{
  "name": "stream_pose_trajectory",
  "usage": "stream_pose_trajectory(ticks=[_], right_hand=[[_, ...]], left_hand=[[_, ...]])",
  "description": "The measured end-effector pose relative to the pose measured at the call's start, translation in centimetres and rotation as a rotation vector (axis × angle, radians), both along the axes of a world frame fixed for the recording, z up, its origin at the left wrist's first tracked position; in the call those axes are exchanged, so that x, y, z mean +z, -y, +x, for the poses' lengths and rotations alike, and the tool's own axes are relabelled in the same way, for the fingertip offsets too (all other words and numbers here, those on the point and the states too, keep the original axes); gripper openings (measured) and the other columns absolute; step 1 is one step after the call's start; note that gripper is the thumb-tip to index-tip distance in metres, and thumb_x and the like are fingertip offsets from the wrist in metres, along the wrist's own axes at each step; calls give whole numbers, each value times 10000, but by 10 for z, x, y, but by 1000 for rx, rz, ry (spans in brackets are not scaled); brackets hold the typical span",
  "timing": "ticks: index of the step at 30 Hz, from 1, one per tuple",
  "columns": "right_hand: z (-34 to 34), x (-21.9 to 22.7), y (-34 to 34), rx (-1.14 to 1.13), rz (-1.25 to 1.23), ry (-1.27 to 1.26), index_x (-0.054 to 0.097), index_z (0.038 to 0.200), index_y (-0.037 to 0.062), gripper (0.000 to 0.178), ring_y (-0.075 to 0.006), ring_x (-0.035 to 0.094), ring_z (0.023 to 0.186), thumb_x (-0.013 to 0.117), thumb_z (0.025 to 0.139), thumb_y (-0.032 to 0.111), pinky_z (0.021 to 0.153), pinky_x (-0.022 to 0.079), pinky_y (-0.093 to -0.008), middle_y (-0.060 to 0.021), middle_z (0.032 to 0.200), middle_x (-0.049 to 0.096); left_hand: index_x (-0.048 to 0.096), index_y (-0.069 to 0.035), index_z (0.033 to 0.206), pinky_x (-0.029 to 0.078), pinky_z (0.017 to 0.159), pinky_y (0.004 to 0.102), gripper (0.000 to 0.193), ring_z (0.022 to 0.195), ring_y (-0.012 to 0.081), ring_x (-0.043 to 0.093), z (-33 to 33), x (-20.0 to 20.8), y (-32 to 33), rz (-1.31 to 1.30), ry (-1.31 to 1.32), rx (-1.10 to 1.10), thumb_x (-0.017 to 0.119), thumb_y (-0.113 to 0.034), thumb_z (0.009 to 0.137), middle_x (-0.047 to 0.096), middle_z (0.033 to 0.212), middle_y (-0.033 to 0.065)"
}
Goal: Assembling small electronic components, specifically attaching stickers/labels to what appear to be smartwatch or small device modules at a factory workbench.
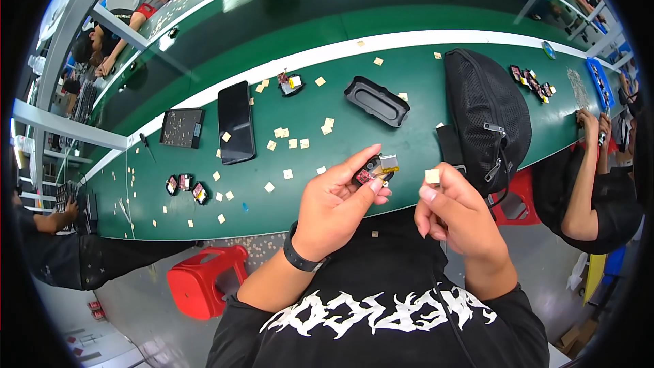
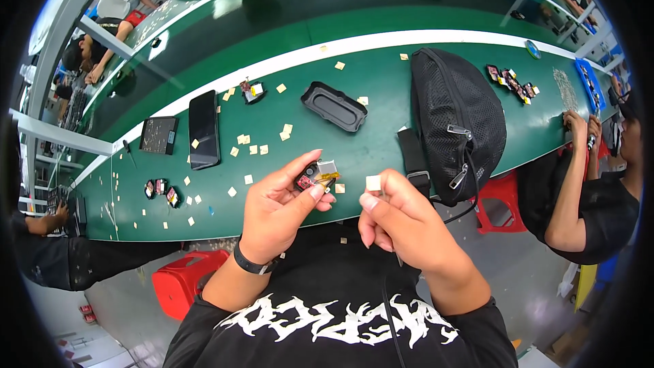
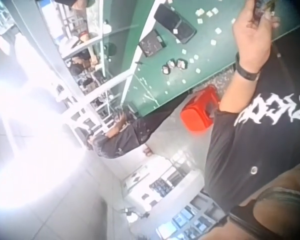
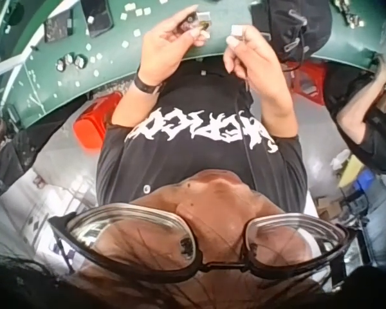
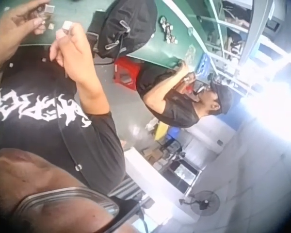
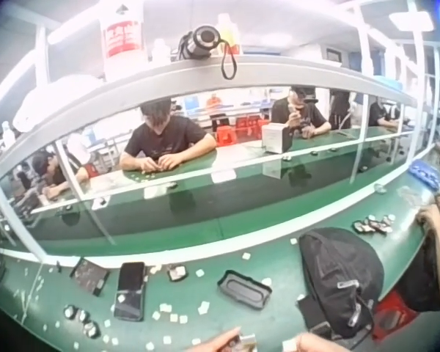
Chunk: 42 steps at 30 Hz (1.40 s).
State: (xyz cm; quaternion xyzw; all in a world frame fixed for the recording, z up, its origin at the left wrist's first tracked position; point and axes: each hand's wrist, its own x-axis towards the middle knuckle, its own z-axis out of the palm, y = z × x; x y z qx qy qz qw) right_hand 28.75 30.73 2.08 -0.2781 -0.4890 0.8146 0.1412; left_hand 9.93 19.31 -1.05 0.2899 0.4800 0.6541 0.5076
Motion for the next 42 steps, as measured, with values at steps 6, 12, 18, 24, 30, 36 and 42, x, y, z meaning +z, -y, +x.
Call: stream_pose_trajectory(ticks=[6, 12, 18, 24, 30, 36, 42], right_hand=[[-15, -9, 5, -15, -318, 44, 610, 920, 27, 287, -66, 467, 482, 526, 1061, 262, 453, 359, -206, -78, 702, 641], [-15, -13, 14, -51, -363, 33, 592, 1031, 33, 196, -71, 480, 505, 550, 1048, 224, 456, 364, -212, -90, 710, 644], [-22, -4, 19, -172, -329, 9, 549, 946, 65, 150, -61, 453, 475, 596, 1023, 185, 434, 326, -206, -91, 674, 629], [-12, -15, 14, -86, -269, 71, 540, 882, 70, 245, -61, 363, 380, 600, 1025, 259, 372, 247, -223, -48, 558, 571], [-14, -18, 15, -154, -417, -53, 523, 1032, 60, 154, -101, 503, 517, 535, 1049, 212, 477, 376, -220, -159, 785, 665], [-12, -15, 18, -24, -404, -151, 470, 1104, 50, 98, -155, 629, 635, 519, 1037, 102, 570, 502, -260, -298, 1016, 686], [-17, -18, 14, -39, -445, -171, 437, 1016, 69, 96, -166, 639, 573, 526, 1010, 32, 459, 451, -237, -321, 1012, 678]], left_hand=[[530, 51, 1395, 579, 824, 283, 442, 904, 167, 699, -1, -2, 6, 16, -98, 67, 588, 61, 957, 676, 1084, 136], [500, 43, 1425, 571, 883, 298, 474, 971, 186, 693, 0, 1, 5, 31, -83, 62, 570, 73, 957, 662, 1136, 133], [461, 32, 1461, 537, 987, 344, 519, 1128, 233, 652, -1, 8, 6, 105, -156, 13, 479, 121, 950, 618, 1270, 170], [466, 9, 1470, 524, 975, 329, 544, 1109, 214, 655, -2, 9, 7, 133, -294, -9, 459, 118, 938, 624, 1262, 180], [477, -23, 1477, 532, 917, 295, 541, 1056, 179, 667, -1, 3, 5, 102, -268, 7, 494, 81, 946, 647, 1200, 165], [492, -32, 1468, 538, 896, 295, 524, 1027, 174, 675, 2, -1, 2, 96, -236, 28, 515, 65, 954, 664, 1150, 151], [562, -65, 1422, 535, 775, 272, 491, 908, 136, 676, 3, -7, 5, 79, -321, 24, 540, 55, 947, 685, 1073, 134]])
